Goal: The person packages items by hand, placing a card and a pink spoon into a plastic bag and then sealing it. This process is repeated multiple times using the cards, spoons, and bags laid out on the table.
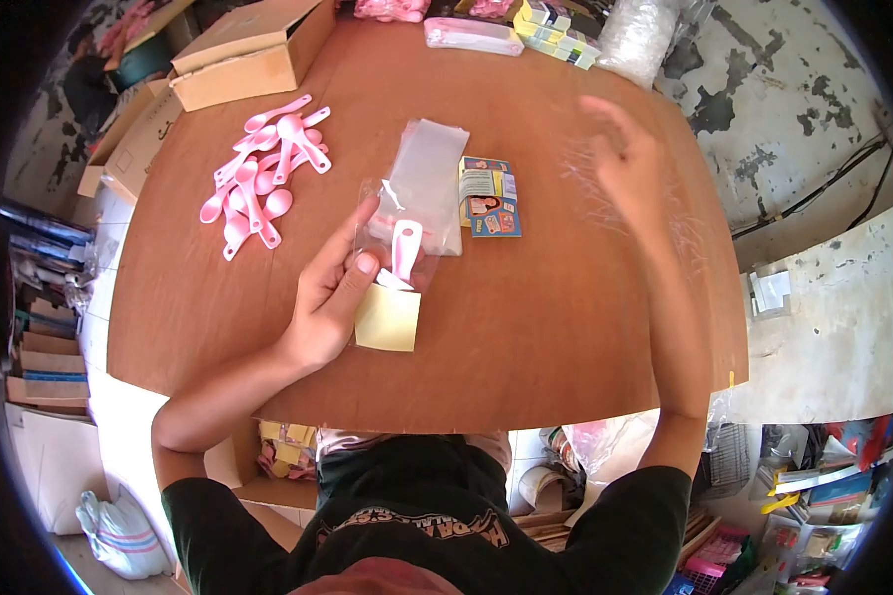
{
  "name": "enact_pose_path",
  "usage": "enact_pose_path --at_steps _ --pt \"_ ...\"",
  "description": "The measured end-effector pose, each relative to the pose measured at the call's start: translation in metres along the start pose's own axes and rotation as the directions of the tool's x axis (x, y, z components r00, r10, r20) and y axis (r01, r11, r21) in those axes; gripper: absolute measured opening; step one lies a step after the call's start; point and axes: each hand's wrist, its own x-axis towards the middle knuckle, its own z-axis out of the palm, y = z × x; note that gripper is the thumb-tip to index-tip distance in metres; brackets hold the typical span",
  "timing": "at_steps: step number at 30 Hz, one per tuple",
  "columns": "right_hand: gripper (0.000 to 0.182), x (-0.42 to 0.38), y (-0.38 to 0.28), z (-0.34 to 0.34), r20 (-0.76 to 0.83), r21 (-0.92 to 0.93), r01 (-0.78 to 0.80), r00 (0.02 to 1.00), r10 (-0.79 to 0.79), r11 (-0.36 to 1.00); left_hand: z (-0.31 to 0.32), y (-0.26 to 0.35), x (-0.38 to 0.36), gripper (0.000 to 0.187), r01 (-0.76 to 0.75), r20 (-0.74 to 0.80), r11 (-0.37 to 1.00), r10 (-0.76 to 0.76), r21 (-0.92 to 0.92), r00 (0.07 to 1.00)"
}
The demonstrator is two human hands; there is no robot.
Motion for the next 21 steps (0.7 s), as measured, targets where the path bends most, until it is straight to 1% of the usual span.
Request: enact_pose_path --at_steps 2,3,5,6,7,8,9,10,11,12,13,14,15,16,18,20,21 --pt "0.029 -0.016 -0.039 -0.002 0.220 0.210 0.041 0.972 -0.088 0.977 0.001 0.000 0.002 0.052 -0.064 0.078 0.995 0.070 -0.079 0.994" --pt "0.029 -0.013 -0.048 -0.013 0.213 0.210 0.044 0.973 -0.090 0.977 0.000 0.000 0.003 0.052 -0.069 0.083 0.995 0.076 -0.076 0.994" --pt "0.024 -0.009 -0.055 -0.035 0.371 0.527 0.003 0.899 -0.233 0.850 0.001 -0.001 0.003 0.052 -0.096 0.065 0.990 0.102 -0.100 0.993" --pt "0.030 0.001 -0.036 -0.043 0.353 0.637 0.002 0.888 -0.293 0.771 0.000 -0.002 0.003 0.052 -0.098 0.065 0.990 0.105 -0.100 0.992" --pt "0.030 0.011 -0.016 -0.049 0.352 0.637 0.004 0.888 -0.295 0.771 -0.001 -0.002 0.003 0.052 -0.099 0.068 0.991 0.105 -0.086 0.992" --pt "0.031 0.022 0.005 -0.053 0.340 0.859 -0.103 0.847 -0.408 0.502 -0.003 -0.001 0.004 0.052 -0.100 0.071 0.992 0.106 -0.072 0.992" --pt "0.032 0.034 0.030 -0.057 0.287 0.958 -0.227 0.811 -0.510 0.177 -0.004 0.000 0.005 0.052 -0.106 0.072 0.992 0.111 -0.074 0.991" --pt "0.034 0.051 0.072 -0.053 0.452 0.887 -0.358 0.805 -0.384 0.293 -0.005 0.000 0.005 0.052 -0.099 0.077 0.993 0.104 -0.066 0.992" --pt "0.036 0.052 0.118 -0.048 0.595 0.782 -0.491 0.771 -0.227 0.384 -0.003 -0.001 0.003 0.052 -0.086 0.085 0.994 0.091 -0.062 0.992" --pt "0.036 0.034 0.154 -0.043 0.595 0.779 -0.488 0.773 -0.219 0.394 -0.001 -0.003 0.001 0.052 -0.089 0.093 0.994 0.095 -0.071 0.991" --pt "0.034 0.023 0.182 -0.033 0.530 0.572 -0.353 0.848 -0.004 0.740 -0.002 -0.004 0.002 0.052 -0.105 0.101 0.994 0.107 -0.026 0.989" --pt "0.032 0.017 0.211 -0.022 0.362 0.223 -0.240 0.920 0.149 0.945 -0.005 -0.003 0.005 0.052 -0.122 0.104 0.992 0.119 0.023 0.987" --pt "0.031 0.012 0.220 -0.019 0.138 -0.190 -0.184 0.968 0.211 0.964 -0.006 -0.001 0.007 0.052 -0.132 0.094 0.991 0.130 0.017 0.987" --pt "0.031 0.011 0.205 -0.016 0.154 -0.197 -0.164 0.968 0.196 0.967 -0.006 -0.001 0.006 0.053 -0.123 0.098 0.992 0.122 0.009 0.988" --pt "0.027 -0.007 0.142 -0.004 -0.078 -0.052 -0.201 0.977 0.196 0.978 -0.004 -0.005 0.005 0.053 -0.100 0.100 0.995 0.099 0.000 0.990" --pt "0.031 -0.020 0.069 0.000 0.132 0.211 -0.172 0.980 0.147 0.962 0.000 -0.009 0.007 0.051 -0.147 0.008 0.986 0.148 -0.077 0.989" --pt "0.033 -0.026 0.034 -0.001 0.292 0.343 -0.199 0.951 0.097 0.918 0.000 -0.008 0.006 0.051 -0.141 0.005 0.987 0.142 -0.072 0.990"
